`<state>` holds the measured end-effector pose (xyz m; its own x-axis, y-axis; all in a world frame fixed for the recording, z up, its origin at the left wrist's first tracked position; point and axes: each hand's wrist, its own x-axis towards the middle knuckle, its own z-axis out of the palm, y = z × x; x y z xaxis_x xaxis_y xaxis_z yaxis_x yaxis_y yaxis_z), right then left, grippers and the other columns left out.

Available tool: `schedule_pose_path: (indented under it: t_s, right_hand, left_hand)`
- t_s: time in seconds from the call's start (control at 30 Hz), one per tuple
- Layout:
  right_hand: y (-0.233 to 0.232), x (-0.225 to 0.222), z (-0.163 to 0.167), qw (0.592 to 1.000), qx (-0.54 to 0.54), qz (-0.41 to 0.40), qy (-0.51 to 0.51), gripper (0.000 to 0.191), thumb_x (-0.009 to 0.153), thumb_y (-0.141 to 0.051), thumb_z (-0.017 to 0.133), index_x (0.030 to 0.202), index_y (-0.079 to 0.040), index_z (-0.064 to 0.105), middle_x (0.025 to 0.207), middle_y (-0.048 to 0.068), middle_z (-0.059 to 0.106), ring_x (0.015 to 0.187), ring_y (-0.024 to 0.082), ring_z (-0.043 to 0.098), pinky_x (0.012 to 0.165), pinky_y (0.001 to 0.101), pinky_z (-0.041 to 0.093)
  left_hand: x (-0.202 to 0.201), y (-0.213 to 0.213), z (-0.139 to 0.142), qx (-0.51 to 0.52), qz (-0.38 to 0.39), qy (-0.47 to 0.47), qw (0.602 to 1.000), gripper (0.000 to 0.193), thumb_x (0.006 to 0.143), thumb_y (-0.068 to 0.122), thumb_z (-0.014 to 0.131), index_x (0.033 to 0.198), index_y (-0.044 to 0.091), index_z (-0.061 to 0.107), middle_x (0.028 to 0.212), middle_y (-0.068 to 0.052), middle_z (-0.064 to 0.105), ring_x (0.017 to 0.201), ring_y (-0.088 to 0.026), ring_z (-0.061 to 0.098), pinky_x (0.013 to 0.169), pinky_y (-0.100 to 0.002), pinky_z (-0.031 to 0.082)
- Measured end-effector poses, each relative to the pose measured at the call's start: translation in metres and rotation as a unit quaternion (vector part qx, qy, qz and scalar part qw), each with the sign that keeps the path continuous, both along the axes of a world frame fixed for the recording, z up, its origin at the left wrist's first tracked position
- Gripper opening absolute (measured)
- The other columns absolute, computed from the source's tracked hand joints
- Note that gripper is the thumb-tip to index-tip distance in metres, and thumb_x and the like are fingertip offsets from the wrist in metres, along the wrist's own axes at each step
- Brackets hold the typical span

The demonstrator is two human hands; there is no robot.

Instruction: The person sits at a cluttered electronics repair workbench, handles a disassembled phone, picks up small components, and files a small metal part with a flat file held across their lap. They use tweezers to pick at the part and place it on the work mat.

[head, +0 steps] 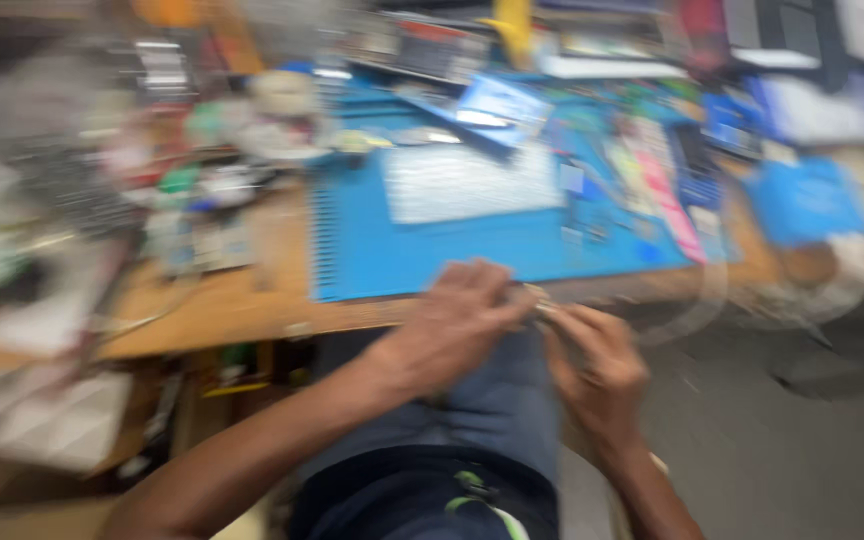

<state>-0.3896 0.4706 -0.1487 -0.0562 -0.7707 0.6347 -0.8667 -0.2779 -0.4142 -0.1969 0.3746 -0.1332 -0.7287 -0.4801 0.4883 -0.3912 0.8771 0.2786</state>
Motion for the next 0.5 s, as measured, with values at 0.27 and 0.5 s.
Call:
schedule_pose_path:
  t_s: [0.27,0.5]
  right_hand:
    - [-0.06,-0.086,-0.125,0.987,-0.049,0.15,-0.015,0.039,0.082,-0.002,0.078,0.12,-0.012,0.073,0.102,0.009,0.071,0.088,0.023,0.071,0.084,0.0322,0.056]
    - [-0.141,-0.161,-0.248,0.985,0.033,0.158,0.054,0.025,0.081,-0.003,0.08,0.105,-0.008,0.075,0.077,0.011,0.072,0.068,0.021,0.074,0.069,0.0298,0.061]
  left_hand:
    - [0.097,0.012,0.056,0.025,0.104,0.142,0.984,0.041,0.09,0.014,0.071,0.131,0.011,0.064,0.125,-0.015,0.061,0.121,-0.035,0.059,0.102,-0.049,0.049]
    - [0.264,0.074,0.033,0.007,0.582,0.078,0.81,0.027,0.086,0.012,0.073,0.108,0.003,0.06,0.109,-0.017,0.061,0.104,-0.041,0.06,0.088,-0.052,0.047]
